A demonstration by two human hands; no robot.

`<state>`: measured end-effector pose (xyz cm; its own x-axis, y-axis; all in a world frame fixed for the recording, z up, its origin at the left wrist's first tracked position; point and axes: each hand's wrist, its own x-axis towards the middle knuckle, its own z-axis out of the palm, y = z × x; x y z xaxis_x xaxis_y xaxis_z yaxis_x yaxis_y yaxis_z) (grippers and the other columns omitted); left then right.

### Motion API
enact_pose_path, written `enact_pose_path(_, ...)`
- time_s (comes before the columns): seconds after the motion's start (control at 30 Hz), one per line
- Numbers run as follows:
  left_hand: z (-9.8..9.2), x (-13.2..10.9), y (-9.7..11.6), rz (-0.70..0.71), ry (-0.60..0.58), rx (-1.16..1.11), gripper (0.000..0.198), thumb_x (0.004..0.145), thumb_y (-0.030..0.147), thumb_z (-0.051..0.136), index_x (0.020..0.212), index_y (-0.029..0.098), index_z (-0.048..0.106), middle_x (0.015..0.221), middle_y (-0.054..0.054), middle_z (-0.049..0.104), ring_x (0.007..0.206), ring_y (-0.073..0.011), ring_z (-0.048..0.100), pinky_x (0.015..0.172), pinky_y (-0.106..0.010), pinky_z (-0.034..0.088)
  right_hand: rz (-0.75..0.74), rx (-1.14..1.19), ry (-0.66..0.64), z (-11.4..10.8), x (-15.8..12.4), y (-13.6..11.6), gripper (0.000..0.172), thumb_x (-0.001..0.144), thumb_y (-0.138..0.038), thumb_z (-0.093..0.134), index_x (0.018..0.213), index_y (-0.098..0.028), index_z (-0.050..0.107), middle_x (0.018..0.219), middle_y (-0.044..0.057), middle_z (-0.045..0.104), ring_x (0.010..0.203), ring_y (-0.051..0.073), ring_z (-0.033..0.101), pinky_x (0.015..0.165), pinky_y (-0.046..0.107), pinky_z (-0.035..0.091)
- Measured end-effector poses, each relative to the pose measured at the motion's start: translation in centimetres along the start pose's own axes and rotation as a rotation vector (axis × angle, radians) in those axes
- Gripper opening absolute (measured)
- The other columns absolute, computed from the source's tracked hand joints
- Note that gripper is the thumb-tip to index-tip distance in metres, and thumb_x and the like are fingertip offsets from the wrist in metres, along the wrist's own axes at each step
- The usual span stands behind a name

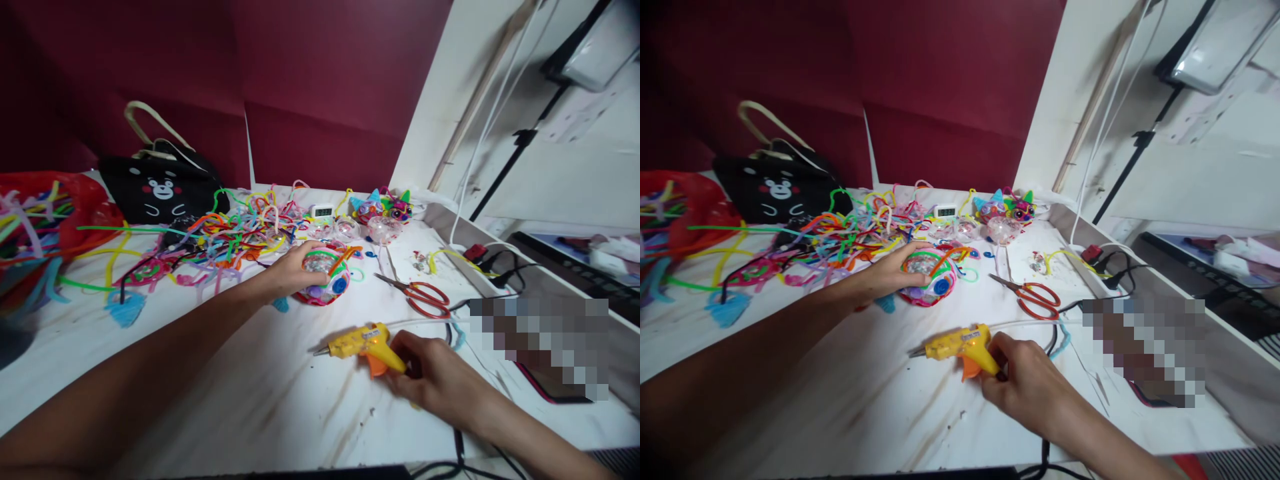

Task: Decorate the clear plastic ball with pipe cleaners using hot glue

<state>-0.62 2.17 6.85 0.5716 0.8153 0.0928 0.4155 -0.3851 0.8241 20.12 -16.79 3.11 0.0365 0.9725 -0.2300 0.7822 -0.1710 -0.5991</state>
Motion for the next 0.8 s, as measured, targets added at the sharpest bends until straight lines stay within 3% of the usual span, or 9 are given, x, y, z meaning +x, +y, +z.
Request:
enact_pose_path(0.13, -0.2, -0.2, 0.3, -0.013, -0.025, -0.050, 0.066, 0.064, 0.036, 0.068, 0.126, 0.020, 0.053, 0.116, -0.005, 0.066, 0.106, -0.0261, 0.064, 0.094, -0.037, 0.051, -0.037, 0.315, 0.089, -0.7, -0.5, 0.6, 0.021, 0.080, -0.038, 0.064, 0.090, -0.019, 0.062, 0.073, 0.000, 0.061, 0.059, 0.012, 0.051, 0.051, 0.024, 0.036)
enact_pose_path(0.3, -0.4, -0.2, 0.2, -0.038, -0.007, -0.051, 0.061, 0.065, 0.035, 0.070, 0.124, 0.024, 0.056, 0.120, -0.003, 0.066, 0.114, -0.0269, 0.062, 0.096, -0.035, 0.051, -0.106, 0.444, 0.435, -1.4, -1.1, 0.6, 0.039, 0.074, -0.048, 0.074, 0.101, -0.020, 0.067, 0.090, 0.005, 0.068, 0.070, 0.017, 0.060, 0.056, 0.027, 0.047)
enact_pose_path(0.43, -0.3, 0.0, -0.1, -0.038, -0.012, -0.058, 0.062, 0.065, 0.037, 0.071, 0.124, 0.025, 0.056, 0.116, -0.002, 0.067, 0.110, -0.0267, 0.064, 0.091, -0.034, 0.053, -0.138, 0.454, 0.660, -1.5, -0.2, 0.2, 0.035, 0.073, -0.045, 0.078, 0.096, -0.023, 0.063, 0.078, 0.000, 0.063, 0.060, 0.014, 0.056, 0.048, 0.023, 0.043)
enact_pose_path(0.53, -0.3, -0.1, 0.1, -0.044, -0.015, -0.043, 0.064, 0.066, 0.037, 0.071, 0.126, 0.024, 0.055, 0.115, -0.003, 0.067, 0.108, -0.0265, 0.064, 0.088, -0.034, 0.053, -0.233, 0.445, 0.667, -1.5, 0.9, 0.0, 0.029, 0.077, -0.042, 0.076, 0.091, -0.023, 0.059, 0.078, 0.001, 0.064, 0.065, 0.015, 0.061, 0.054, 0.024, 0.050)
enact_pose_path(0.67, -0.5, -0.4, 0.5, -0.063, -0.018, -0.014, 0.064, 0.067, 0.036, 0.069, 0.127, 0.023, 0.056, 0.113, -0.003, 0.068, 0.106, -0.0274, 0.064, 0.088, -0.036, 0.053, -0.251, 0.426, 0.622, -1.3, 2.0, 0.7, 0.035, 0.081, -0.041, 0.073, 0.105, -0.023, 0.056, 0.095, 0.007, 0.071, 0.080, 0.021, 0.069, 0.061, 0.028, 0.055)
enact_pose_path(0.8, -0.6, -0.4, 0.6, -0.072, -0.023, -0.007, 0.064, 0.068, 0.035, 0.068, 0.130, 0.024, 0.054, 0.115, -0.004, 0.068, 0.105, -0.0272, 0.065, 0.087, -0.036, 0.052, -0.311, 0.311, 0.613, -1.3, 2.8, 1.5, 0.027, 0.086, -0.036, 0.066, 0.107, -0.021, 0.060, 0.099, 0.009, 0.071, 0.088, 0.024, 0.070, 0.073, 0.034, 0.057)
